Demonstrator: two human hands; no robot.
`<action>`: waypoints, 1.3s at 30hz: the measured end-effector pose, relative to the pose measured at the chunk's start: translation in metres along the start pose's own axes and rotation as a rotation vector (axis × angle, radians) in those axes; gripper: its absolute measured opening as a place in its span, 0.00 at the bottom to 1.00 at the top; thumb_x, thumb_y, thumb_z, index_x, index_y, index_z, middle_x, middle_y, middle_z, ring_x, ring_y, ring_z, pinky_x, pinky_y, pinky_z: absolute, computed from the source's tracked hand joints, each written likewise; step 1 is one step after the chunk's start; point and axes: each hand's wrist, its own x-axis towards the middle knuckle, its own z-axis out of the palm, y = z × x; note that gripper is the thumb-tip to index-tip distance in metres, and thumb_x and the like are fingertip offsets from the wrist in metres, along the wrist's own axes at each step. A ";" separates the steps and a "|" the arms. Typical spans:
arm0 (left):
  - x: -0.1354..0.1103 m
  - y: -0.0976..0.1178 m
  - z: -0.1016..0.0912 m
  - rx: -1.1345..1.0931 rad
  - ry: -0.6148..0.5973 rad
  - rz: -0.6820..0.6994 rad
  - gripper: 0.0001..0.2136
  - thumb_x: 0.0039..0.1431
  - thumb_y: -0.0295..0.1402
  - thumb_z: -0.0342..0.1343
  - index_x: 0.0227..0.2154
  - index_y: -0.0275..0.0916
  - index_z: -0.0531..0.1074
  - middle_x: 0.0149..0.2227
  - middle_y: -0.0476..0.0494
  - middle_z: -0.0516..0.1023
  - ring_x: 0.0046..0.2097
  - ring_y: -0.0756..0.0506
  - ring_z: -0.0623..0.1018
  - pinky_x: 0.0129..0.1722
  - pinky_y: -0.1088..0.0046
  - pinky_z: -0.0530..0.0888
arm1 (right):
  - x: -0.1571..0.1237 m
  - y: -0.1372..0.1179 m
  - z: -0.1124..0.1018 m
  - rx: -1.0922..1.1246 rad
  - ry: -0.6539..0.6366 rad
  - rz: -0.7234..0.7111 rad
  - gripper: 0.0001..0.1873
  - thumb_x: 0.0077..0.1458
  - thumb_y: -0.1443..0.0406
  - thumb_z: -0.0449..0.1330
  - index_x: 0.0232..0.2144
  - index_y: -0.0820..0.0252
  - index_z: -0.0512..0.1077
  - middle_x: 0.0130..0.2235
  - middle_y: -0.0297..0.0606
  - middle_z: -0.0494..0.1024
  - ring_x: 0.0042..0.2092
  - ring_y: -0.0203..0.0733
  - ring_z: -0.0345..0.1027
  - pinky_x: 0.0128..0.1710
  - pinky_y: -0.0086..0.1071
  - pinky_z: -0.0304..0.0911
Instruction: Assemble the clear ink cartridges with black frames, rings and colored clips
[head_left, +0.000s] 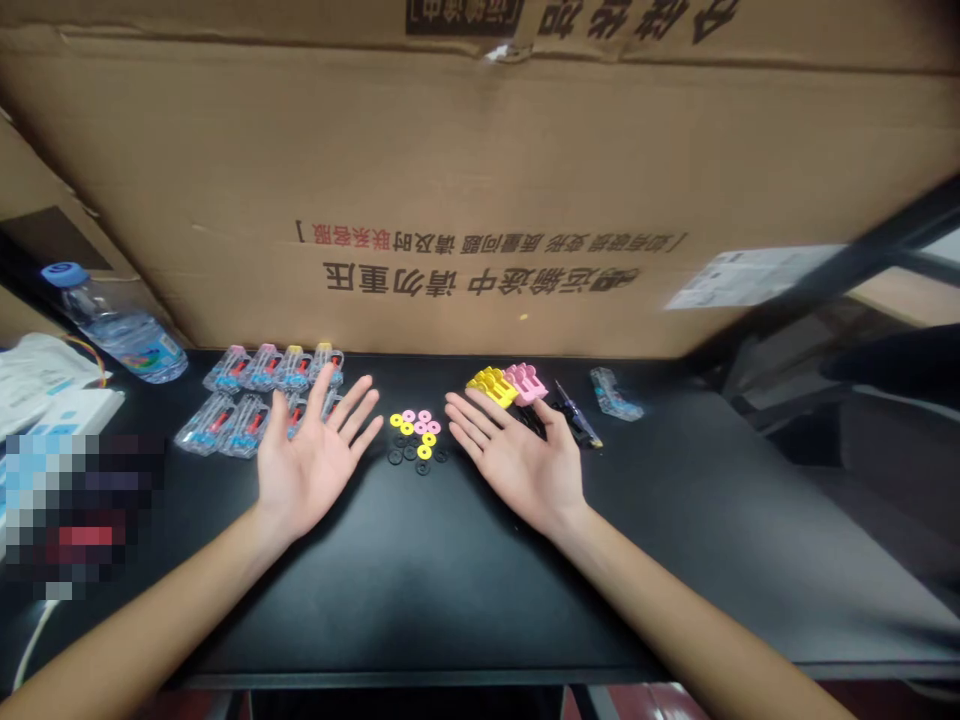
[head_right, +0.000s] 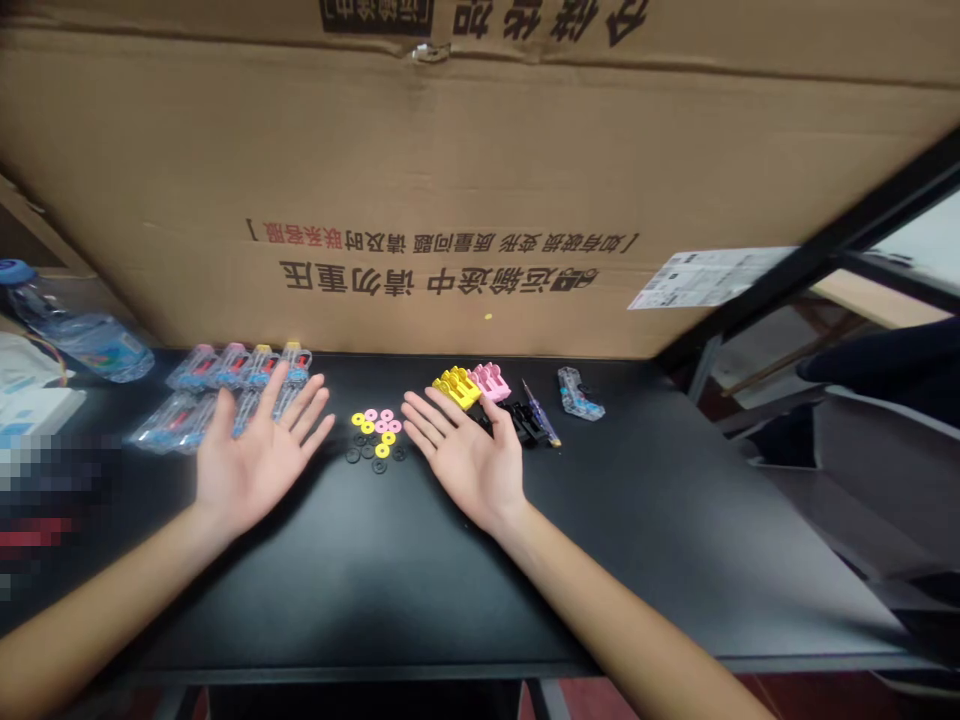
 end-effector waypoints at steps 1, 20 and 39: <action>0.002 -0.003 -0.001 -0.026 0.009 -0.018 0.34 0.74 0.58 0.19 0.79 0.57 0.29 0.76 0.45 0.62 0.75 0.38 0.66 0.68 0.45 0.74 | 0.001 0.000 -0.001 0.016 -0.005 0.010 0.46 0.72 0.45 0.26 0.78 0.65 0.51 0.72 0.53 0.68 0.73 0.58 0.64 0.70 0.61 0.64; -0.015 -0.031 0.003 1.051 -0.266 0.336 0.35 0.76 0.48 0.51 0.77 0.39 0.49 0.74 0.29 0.63 0.75 0.30 0.63 0.73 0.45 0.65 | -0.019 0.027 0.009 -1.080 -0.191 -0.189 0.41 0.72 0.50 0.54 0.79 0.54 0.48 0.76 0.52 0.60 0.76 0.62 0.55 0.74 0.61 0.57; 0.011 0.002 -0.048 1.233 -0.001 0.276 0.11 0.72 0.36 0.54 0.33 0.39 0.75 0.28 0.48 0.78 0.35 0.43 0.78 0.39 0.63 0.68 | -0.001 -0.015 -0.071 -1.283 0.181 -0.453 0.09 0.65 0.59 0.66 0.32 0.56 0.77 0.33 0.40 0.80 0.35 0.49 0.70 0.36 0.41 0.67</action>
